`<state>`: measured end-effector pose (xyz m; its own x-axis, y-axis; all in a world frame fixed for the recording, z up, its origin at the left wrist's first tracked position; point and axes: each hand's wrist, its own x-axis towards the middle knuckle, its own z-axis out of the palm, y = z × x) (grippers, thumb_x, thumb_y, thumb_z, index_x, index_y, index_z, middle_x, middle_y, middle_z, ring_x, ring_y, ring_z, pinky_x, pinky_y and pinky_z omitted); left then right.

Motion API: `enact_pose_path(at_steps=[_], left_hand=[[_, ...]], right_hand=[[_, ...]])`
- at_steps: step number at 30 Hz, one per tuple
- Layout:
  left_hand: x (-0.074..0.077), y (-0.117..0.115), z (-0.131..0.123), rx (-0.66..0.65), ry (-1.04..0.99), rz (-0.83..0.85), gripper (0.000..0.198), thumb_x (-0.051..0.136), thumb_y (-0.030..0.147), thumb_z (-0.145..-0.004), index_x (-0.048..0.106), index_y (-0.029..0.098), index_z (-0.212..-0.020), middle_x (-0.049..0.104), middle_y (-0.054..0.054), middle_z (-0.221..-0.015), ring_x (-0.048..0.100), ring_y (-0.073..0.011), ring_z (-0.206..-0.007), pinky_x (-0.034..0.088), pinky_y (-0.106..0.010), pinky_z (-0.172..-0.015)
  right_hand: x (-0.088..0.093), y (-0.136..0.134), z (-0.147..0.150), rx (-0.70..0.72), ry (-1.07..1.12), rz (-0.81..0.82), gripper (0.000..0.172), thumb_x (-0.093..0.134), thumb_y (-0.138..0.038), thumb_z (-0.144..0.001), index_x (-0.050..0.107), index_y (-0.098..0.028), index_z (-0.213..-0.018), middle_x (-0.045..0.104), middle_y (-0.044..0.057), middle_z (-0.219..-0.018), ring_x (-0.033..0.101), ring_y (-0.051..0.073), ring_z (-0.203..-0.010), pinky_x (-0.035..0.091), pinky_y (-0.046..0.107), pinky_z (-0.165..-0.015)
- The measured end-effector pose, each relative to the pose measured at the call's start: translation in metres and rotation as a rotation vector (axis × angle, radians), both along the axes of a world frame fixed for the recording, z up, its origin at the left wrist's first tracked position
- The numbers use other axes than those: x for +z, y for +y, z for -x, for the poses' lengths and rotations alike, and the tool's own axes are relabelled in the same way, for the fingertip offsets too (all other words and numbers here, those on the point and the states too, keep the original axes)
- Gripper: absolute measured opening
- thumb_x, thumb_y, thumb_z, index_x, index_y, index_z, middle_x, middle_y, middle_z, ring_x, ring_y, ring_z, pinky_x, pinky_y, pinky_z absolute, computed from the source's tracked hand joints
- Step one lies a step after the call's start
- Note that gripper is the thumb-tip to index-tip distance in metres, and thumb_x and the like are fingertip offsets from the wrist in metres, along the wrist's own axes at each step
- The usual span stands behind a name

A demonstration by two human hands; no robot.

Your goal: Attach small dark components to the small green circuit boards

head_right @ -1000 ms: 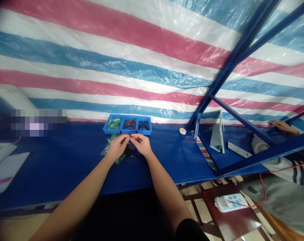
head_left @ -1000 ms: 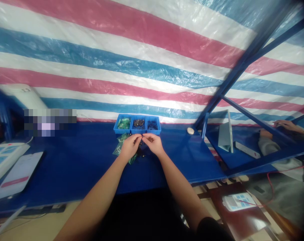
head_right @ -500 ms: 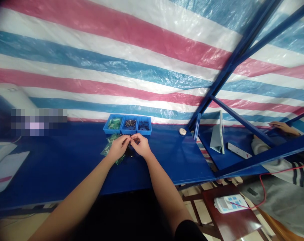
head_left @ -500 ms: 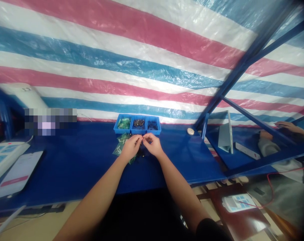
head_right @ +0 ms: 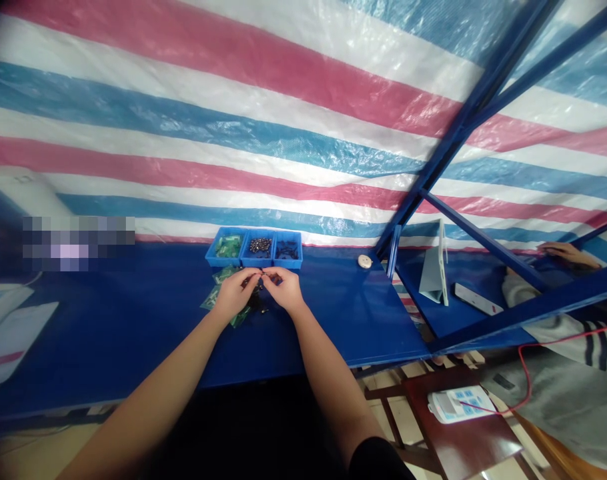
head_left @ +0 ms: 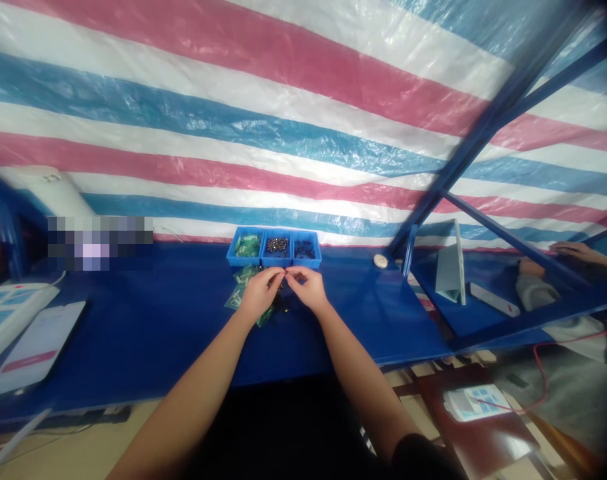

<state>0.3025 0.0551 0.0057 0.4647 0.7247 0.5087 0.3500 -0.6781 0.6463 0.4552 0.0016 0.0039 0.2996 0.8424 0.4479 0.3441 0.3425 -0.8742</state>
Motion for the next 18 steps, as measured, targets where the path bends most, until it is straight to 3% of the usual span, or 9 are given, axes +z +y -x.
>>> enact_pose_path(at_steps=[4, 11, 18], left_hand=[[0.0025, -0.0015, 0.0006, 0.008, 0.030, 0.049, 0.027, 0.042, 0.038, -0.095, 0.063, 0.023, -0.102, 0.070, -0.002, -0.092, 0.064, -0.0148, -0.075, 0.048, -0.025, -0.072], [0.0062, -0.0039, 0.0009, -0.018, 0.043, 0.067, 0.029, 0.039, 0.039, -0.096, 0.063, 0.024, -0.101, 0.067, 0.000, -0.080, 0.062, -0.0146, -0.070, 0.046, -0.024, -0.067], [0.0002, -0.0007, 0.0008, 0.037, 0.016, 0.065, 0.030, 0.044, 0.042, -0.094, 0.063, 0.024, -0.108, 0.071, -0.002, -0.090, 0.065, -0.0160, -0.075, 0.049, -0.026, -0.072]], right_hand=[[-0.0030, 0.0011, 0.0009, 0.035, 0.025, -0.018, 0.028, 0.067, -0.038, -0.078, 0.072, -0.019, -0.098, 0.072, 0.004, -0.081, 0.064, 0.017, -0.068, 0.054, 0.030, -0.067], [-0.0035, 0.0013, 0.0015, 0.040, 0.025, -0.005, 0.027, 0.067, -0.039, -0.078, 0.072, -0.020, -0.096, 0.072, 0.004, -0.080, 0.064, 0.017, -0.068, 0.055, 0.031, -0.068], [-0.0013, 0.0005, 0.0009, 0.018, 0.036, 0.020, 0.028, 0.067, -0.041, -0.078, 0.074, -0.020, -0.096, 0.073, 0.004, -0.082, 0.065, 0.017, -0.069, 0.055, 0.031, -0.070]])
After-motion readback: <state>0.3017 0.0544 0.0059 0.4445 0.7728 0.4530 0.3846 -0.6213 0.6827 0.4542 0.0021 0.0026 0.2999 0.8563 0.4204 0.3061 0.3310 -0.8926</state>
